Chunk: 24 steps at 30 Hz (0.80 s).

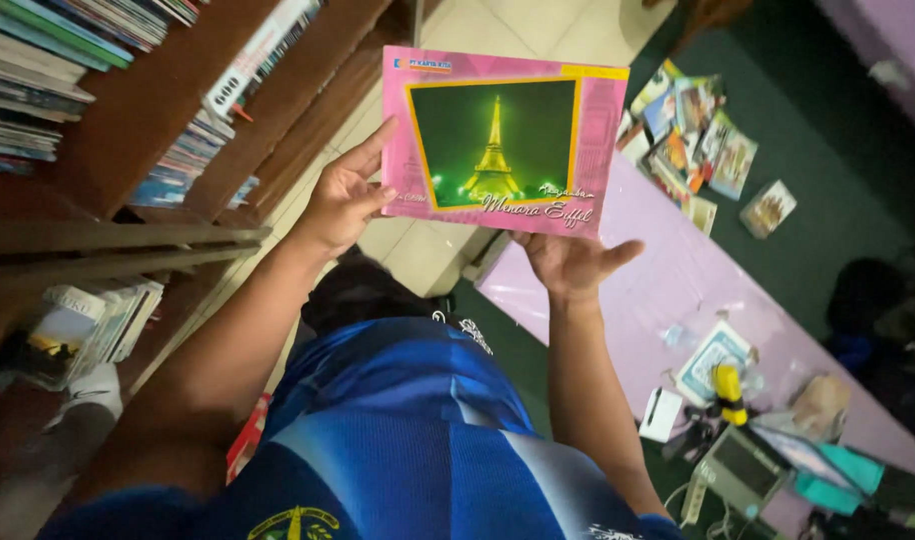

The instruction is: Sorting and examining various books by picking them up from shelves and a pile on the floor.

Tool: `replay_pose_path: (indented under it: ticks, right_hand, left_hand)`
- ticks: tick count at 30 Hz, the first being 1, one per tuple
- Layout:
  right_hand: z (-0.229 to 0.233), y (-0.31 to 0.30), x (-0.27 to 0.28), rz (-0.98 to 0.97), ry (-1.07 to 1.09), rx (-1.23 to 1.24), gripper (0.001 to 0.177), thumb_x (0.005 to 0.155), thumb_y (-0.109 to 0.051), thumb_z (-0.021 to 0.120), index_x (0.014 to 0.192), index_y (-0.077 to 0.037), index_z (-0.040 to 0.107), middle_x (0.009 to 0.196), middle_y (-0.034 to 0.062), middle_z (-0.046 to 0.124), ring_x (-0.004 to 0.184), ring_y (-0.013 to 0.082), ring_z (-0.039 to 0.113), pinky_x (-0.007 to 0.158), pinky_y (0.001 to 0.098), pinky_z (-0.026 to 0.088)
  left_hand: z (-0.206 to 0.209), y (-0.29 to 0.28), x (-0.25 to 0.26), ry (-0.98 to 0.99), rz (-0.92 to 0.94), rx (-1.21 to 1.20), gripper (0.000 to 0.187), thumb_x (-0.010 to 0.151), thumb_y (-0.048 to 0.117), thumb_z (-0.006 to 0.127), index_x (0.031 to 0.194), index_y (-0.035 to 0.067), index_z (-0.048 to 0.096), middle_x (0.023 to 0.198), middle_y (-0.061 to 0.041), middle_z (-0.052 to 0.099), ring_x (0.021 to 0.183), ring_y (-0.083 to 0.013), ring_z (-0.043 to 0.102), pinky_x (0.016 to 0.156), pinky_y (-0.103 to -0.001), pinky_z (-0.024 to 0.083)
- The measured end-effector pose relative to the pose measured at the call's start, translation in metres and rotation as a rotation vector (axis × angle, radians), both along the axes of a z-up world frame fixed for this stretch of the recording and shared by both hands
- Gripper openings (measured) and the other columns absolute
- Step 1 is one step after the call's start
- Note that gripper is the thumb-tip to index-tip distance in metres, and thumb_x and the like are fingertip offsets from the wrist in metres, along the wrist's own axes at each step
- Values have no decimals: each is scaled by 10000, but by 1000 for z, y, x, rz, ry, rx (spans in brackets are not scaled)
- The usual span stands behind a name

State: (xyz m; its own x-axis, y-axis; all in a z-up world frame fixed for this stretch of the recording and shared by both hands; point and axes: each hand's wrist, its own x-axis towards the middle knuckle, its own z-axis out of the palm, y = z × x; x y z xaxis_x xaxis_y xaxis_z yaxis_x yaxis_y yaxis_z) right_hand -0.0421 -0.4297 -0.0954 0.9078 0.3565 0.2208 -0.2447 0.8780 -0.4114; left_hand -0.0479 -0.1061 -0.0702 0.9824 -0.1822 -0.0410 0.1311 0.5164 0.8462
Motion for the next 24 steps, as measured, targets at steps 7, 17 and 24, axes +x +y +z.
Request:
replay_pose_path:
  ticks: [7, 17, 24]
  right_hand:
    - [23, 77, 43, -12, -155, -315, 715, 874, -207, 775, 1515, -234, 459, 1518, 111, 540, 1300, 476, 578, 1011, 822, 416]
    - [106, 207, 92, -154, -297, -457, 353, 1022, 18, 515, 1370, -19, 471, 1269, 216, 659, 1037, 448, 723, 872, 627, 644]
    - [171, 316, 152, -123, -694, -545, 213, 1078, 18, 497, 1286, -29, 483, 1151, 198, 646, 960, 366, 737, 773, 576, 660]
  left_hand:
    - [24, 46, 17, -27, 117, -103, 772, 930, -118, 642, 1607, 120, 357, 1559, -81, 516, 1080, -221, 725, 853, -344, 678]
    - [84, 144, 5, -279, 315, 134, 869, 856, -64, 729, 1613, 68, 323, 1343, -142, 630, 1066, -213, 717, 861, -342, 656]
    - [119, 200, -20, -541, 1065, 1192, 509, 942, 110, 809, 1427, 68, 659, 626, -54, 494, 546, -239, 553, 552, -359, 505]
